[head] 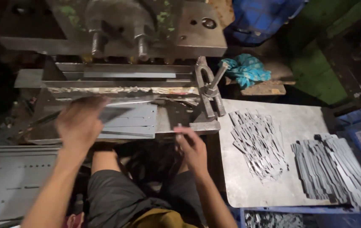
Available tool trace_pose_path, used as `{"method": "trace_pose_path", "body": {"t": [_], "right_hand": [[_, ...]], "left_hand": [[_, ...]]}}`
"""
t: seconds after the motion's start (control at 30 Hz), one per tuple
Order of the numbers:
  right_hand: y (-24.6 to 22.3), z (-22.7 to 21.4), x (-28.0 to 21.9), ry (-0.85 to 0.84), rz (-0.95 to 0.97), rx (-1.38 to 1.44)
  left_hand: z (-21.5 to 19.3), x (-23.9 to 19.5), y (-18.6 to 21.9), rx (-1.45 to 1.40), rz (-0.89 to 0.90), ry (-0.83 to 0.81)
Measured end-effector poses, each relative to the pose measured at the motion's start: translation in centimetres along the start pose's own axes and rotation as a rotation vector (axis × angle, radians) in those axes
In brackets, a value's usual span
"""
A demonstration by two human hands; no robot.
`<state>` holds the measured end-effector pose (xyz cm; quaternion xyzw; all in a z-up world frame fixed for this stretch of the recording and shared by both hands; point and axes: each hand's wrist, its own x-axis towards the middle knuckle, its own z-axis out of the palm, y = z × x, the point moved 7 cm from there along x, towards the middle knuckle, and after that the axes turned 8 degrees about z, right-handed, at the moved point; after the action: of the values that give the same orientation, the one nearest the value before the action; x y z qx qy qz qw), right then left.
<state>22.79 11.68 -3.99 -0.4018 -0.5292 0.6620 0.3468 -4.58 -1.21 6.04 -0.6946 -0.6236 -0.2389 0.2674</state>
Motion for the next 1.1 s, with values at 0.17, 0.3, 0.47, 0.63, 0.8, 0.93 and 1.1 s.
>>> {"method": "trace_pose_path", "body": {"t": [0.17, 0.3, 0.47, 0.63, 0.8, 0.93, 1.1], "right_hand": [[-4.9, 7.1, 10.5, -0.262, 0.047, 0.259], [-5.1, 8.5, 14.1, -0.272, 0.094, 0.356], [-9.8, 4.7, 2.1, -0.124, -0.513, -0.033], [-3.6, 0.8, -3.7, -0.116, -0.053, 0.502], [-0.5, -2.0, -5.2, -0.021, 0.024, 0.427], [-0.6, -1.4, -5.6, -0.05, -0.049, 0.457], [0.2, -3.0, -3.1, 0.032, -0.05, 0.639]], "left_hand": [[-7.3, -8.7, -0.4, -0.487, -0.828, 0.473], [-2.4, -11.8, -0.4, -1.3, -1.1, 0.608], [3.0, -2.3, -0.8, -1.757, -1.146, 0.678], [12.3, 6.0, -1.8, -1.841, -0.917, 0.424], [14.2, 8.2, -1.7, -1.56, -0.928, 0.172], [12.4, 7.1, 2.7, -1.796, -0.781, -0.19], [6.9, 3.1, 11.0, -2.166, -0.529, -0.674]]}}
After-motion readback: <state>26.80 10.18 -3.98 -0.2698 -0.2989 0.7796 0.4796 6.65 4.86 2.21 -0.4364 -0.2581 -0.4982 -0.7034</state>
